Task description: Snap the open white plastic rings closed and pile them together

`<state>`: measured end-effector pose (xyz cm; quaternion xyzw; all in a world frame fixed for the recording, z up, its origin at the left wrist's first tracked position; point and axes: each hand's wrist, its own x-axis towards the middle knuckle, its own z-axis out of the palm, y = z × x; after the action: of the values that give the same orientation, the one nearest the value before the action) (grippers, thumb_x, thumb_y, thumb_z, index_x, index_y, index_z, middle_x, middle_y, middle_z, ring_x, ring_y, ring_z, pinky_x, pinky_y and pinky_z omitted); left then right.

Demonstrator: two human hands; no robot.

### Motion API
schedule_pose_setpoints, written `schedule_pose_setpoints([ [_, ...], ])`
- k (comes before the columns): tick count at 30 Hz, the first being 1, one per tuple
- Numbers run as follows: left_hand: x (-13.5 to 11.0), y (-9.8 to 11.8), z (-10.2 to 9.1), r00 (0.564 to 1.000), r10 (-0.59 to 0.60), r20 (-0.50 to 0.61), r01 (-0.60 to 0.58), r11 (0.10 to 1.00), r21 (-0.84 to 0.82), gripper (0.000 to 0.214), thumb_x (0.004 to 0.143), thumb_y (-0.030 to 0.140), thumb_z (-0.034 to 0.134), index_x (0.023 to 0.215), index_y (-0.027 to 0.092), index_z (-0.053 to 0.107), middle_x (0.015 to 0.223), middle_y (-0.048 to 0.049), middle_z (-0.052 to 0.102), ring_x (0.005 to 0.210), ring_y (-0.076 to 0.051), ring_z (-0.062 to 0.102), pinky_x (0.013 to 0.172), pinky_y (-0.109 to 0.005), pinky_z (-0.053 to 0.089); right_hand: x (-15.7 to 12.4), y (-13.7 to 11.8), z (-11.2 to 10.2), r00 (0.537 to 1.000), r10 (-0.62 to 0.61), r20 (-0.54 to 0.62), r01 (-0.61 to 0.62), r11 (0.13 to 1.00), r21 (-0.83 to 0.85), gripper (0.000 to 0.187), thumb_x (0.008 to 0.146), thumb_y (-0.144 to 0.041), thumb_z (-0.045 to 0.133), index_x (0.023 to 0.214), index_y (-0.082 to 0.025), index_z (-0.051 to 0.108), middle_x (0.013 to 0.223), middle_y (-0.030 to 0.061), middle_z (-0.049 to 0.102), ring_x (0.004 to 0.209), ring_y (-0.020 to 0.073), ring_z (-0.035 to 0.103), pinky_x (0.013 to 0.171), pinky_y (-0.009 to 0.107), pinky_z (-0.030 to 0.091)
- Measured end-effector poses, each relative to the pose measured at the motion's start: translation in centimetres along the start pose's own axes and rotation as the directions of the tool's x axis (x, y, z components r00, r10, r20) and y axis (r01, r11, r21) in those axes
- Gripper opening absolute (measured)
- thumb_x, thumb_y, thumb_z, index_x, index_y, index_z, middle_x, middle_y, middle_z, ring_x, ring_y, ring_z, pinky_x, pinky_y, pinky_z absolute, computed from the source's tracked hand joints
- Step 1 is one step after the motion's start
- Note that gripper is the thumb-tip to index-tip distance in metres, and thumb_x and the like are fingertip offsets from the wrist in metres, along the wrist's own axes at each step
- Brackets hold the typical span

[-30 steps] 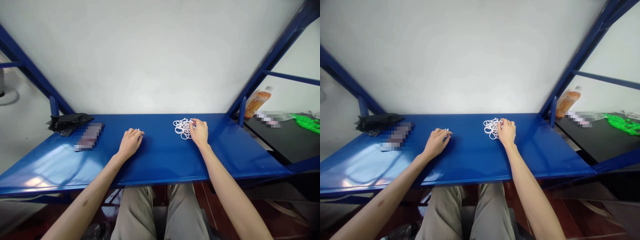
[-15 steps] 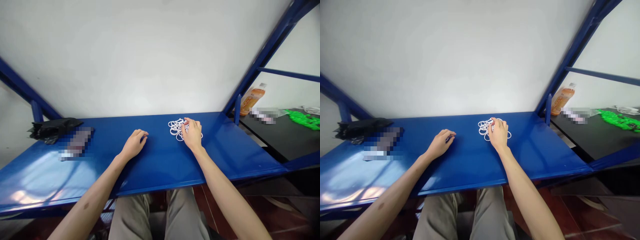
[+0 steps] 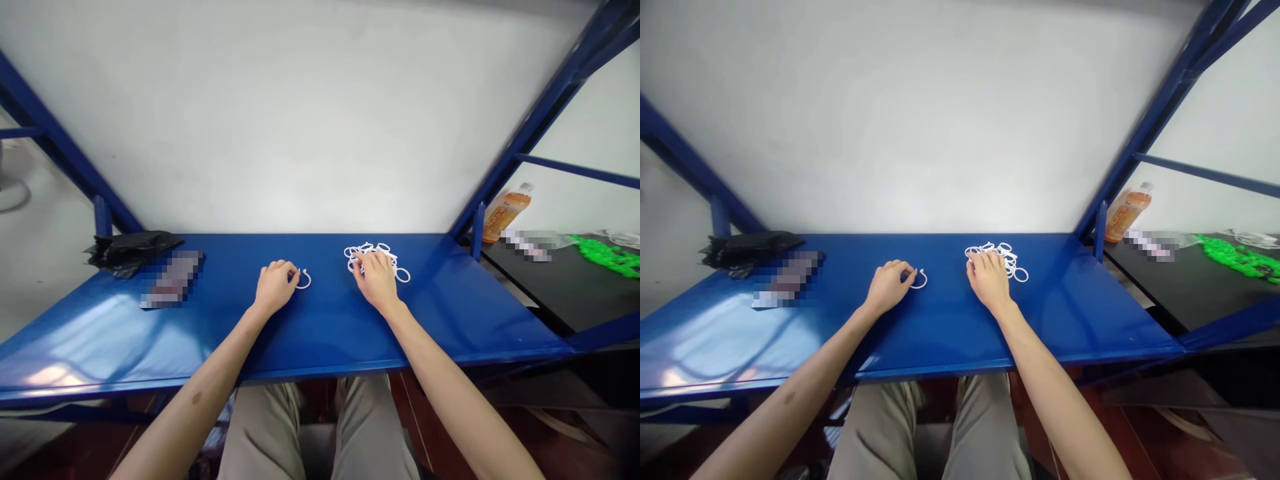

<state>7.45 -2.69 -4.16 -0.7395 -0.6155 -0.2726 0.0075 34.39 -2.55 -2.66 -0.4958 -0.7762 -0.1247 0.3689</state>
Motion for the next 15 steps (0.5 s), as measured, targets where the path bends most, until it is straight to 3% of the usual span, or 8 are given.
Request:
schedule_pose_setpoints([
  [4,-0.5,2.7,0.1,0.996,0.019,-0.093,-0.034,0.986,-0.161,0.009,0.095,0.026,0.055,0.09,0.022,0.061,0.084,-0.0005,0.074,0.08,-0.019,0.066,0.08,-0.035,0.042,-0.4,-1.9,0.5,0.989,-0.084,0.123,0.057,0.975,0.215,0.029,0.1,-0.039,0.053,0.119,-0.02,0.066,0.099,0.0091,0.073,0.101,0.027,0.063,0.093,0.044,0.049],
  [9,-1.1,4.6,0.0,0.987,0.044,-0.153,-0.085,0.958,-0.274,0.008,0.097,0.027,0.057,0.103,0.023,0.061,0.087,0.0018,0.076,0.079,-0.017,0.068,0.084,-0.034,0.042,-0.9,-3.6,1.5,0.974,0.008,0.228,-0.136,0.824,0.55,0.023,0.098,-0.034,0.057,0.117,-0.022,0.063,0.095,0.0035,0.076,0.082,0.0184,0.072,0.08,0.034,0.057],
  [15,-1.0,5.6,0.2,0.991,-0.027,-0.131,-0.039,0.879,-0.476,0.015,0.096,0.026,0.059,0.111,0.025,0.064,0.091,0.0032,0.078,0.081,-0.015,0.071,0.085,-0.032,0.047,-0.5,-4.1,1.7,0.955,0.129,0.268,-0.276,0.717,0.64,0.016,0.093,-0.034,0.063,0.105,-0.022,0.062,0.083,0.0008,0.075,0.075,0.0185,0.072,0.072,0.031,0.056],
])
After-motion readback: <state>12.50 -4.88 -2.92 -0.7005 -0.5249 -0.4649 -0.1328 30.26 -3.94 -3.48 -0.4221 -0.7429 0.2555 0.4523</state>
